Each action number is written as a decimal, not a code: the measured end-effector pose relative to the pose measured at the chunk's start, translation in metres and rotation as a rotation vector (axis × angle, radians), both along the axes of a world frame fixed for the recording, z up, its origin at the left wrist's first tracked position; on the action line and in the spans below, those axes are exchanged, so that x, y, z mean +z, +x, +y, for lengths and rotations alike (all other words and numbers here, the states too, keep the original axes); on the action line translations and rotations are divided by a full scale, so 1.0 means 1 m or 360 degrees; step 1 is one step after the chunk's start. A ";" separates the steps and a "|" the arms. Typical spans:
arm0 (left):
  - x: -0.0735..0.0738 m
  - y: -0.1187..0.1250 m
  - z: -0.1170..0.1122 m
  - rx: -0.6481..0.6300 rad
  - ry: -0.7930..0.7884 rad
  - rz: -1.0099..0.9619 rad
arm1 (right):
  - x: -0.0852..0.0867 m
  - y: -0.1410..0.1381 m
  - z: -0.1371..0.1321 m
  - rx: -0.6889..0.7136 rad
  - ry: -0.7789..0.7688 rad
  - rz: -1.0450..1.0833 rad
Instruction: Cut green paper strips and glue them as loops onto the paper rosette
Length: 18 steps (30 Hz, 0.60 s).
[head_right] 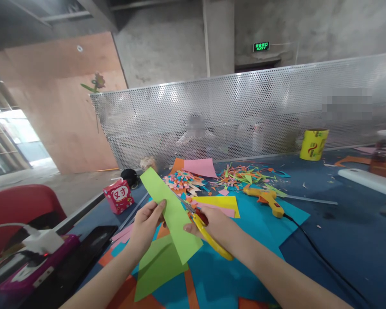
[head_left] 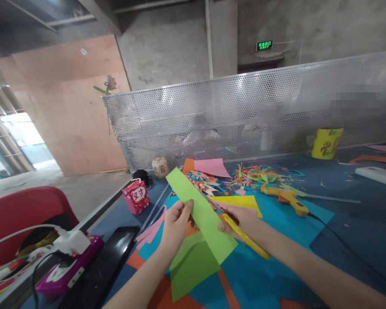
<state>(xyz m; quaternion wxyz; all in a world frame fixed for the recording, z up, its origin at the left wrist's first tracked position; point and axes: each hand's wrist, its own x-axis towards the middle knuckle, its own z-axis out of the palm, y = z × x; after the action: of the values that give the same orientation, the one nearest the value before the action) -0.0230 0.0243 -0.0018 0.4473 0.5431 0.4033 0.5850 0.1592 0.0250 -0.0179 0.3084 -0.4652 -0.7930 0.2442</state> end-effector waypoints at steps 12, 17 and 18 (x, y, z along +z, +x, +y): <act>-0.001 0.001 -0.002 0.0007 -0.0030 -0.0025 | -0.007 0.003 0.004 0.0050 -0.0020 0.0095; -0.005 0.003 -0.003 -0.0075 -0.0039 0.0030 | -0.009 0.002 0.003 -0.0019 0.0122 0.0079; -0.006 0.003 -0.003 -0.0085 -0.0049 0.0020 | -0.009 0.001 0.003 -0.0023 0.0145 0.0079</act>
<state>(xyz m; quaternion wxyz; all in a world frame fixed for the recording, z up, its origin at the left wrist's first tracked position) -0.0195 0.0210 -0.0074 0.4686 0.5504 0.4003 0.5632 0.1602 0.0280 -0.0270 0.3508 -0.4501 -0.7920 0.2170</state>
